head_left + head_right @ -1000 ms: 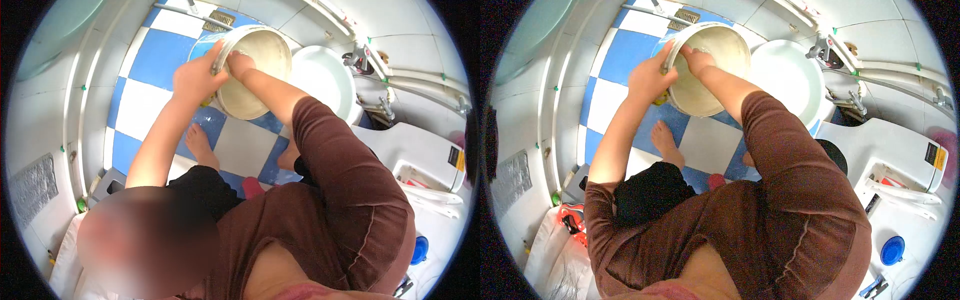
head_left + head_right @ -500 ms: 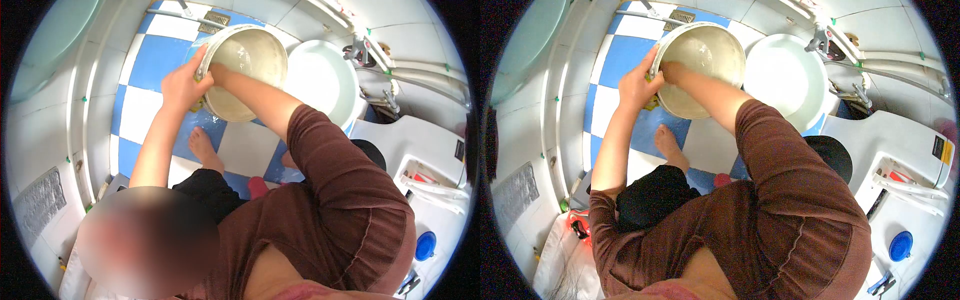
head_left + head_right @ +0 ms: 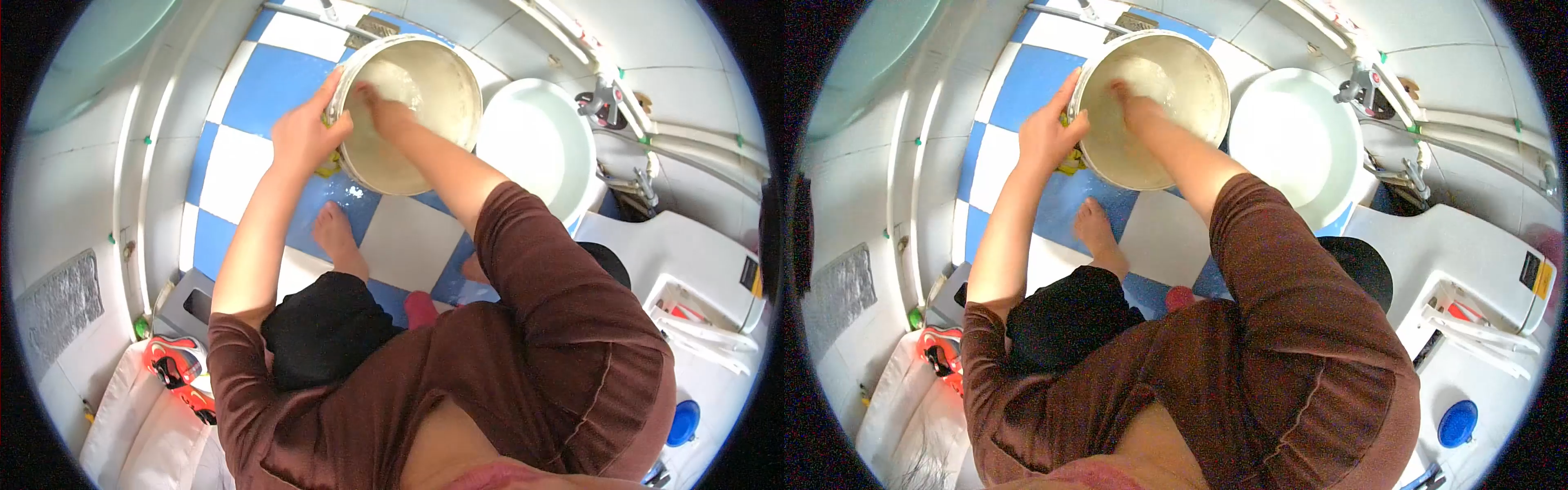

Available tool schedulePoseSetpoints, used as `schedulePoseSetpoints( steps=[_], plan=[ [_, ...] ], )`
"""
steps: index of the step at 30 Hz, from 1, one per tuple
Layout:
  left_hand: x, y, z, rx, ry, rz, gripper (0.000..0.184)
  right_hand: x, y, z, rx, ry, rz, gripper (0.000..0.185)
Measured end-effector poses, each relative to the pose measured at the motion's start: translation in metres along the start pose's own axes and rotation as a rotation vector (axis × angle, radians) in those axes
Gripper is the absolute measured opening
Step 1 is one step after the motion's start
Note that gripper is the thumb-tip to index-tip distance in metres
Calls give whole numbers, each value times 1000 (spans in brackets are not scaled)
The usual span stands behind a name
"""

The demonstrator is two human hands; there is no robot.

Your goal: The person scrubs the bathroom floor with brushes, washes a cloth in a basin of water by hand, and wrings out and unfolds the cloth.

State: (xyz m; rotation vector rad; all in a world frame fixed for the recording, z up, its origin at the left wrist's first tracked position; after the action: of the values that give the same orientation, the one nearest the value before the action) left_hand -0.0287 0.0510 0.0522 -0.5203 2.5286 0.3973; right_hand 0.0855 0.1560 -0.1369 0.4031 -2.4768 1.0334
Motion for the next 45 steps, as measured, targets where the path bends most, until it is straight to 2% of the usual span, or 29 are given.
schedulePoseSetpoints(
  steps=[1,2,4,7,10,12,14,16,18,19,21,23,25,27,28,31,33,35,38,42,43,45],
  plan=[
    [7,0,2,-21,-11,-12,61,-14,6,-5,-20,-27,27,50],
    [13,3,2,-51,-21,-22,61,-34,21,-3,-127,-117,-87,52],
    [14,5,2,25,-3,-58,61,-37,12,2,-112,-301,-46,47],
    [8,5,4,45,-1,-69,61,10,-22,-3,74,-477,-281,50],
    [0,5,6,53,34,-35,61,29,14,-23,-142,-446,-283,48],
    [-4,4,3,108,54,-57,62,16,27,-38,-170,-420,-172,45],
    [0,3,5,103,56,-42,63,20,-13,-68,-184,-393,-76,46],
    [-1,5,3,172,63,-69,63,-25,1,-46,-185,-448,59,49],
    [-3,1,8,164,17,-57,63,-35,-14,-20,-17,-725,56,61],
    [-5,2,10,159,-7,-46,63,-32,-17,14,376,-1077,-284,56],
    [-9,2,10,172,-38,-38,63,-23,-27,52,529,-1128,-538,45],
    [-9,-2,11,170,-53,-42,63,0,-33,39,227,-565,-366,40],
    [-5,-5,13,162,-55,-47,64,21,-16,14,111,22,-201,40],
    [-1,-7,9,188,-34,-66,64,29,3,-12,-35,39,-182,41],
    [0,-7,8,203,-23,-71,64,21,10,-29,-121,-232,-244,42],
    [11,-6,8,233,-13,-159,64,-25,12,-37,-211,-229,28,42],
    [19,-5,11,185,-10,-136,63,-55,2,-23,-188,-374,77,40],
    [20,-8,16,153,-34,-115,63,-77,11,26,108,-503,48,31],
    [22,-13,14,121,-51,-107,64,-34,-45,44,545,-131,129,26],
    [42,-22,10,110,-36,-201,62,29,-98,9,626,124,11,41],
    [50,-24,9,110,-38,-235,61,27,-95,-1,604,-302,-201,42],
    [64,-31,11,94,-63,-288,61,-19,-61,10,646,-676,-416,30]
  ],
)
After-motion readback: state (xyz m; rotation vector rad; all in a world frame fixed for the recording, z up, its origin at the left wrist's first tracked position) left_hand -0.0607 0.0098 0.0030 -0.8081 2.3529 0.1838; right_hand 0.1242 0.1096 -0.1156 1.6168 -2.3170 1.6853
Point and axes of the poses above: each hand's wrist, its own y-axis towards the middle knuckle, its own z-axis out of the palm, x = y × z, the point moved 5 cm from there along y, towards the middle knuckle, and after that the axes turned 8 degrees about -x, right-handed, at the moved point
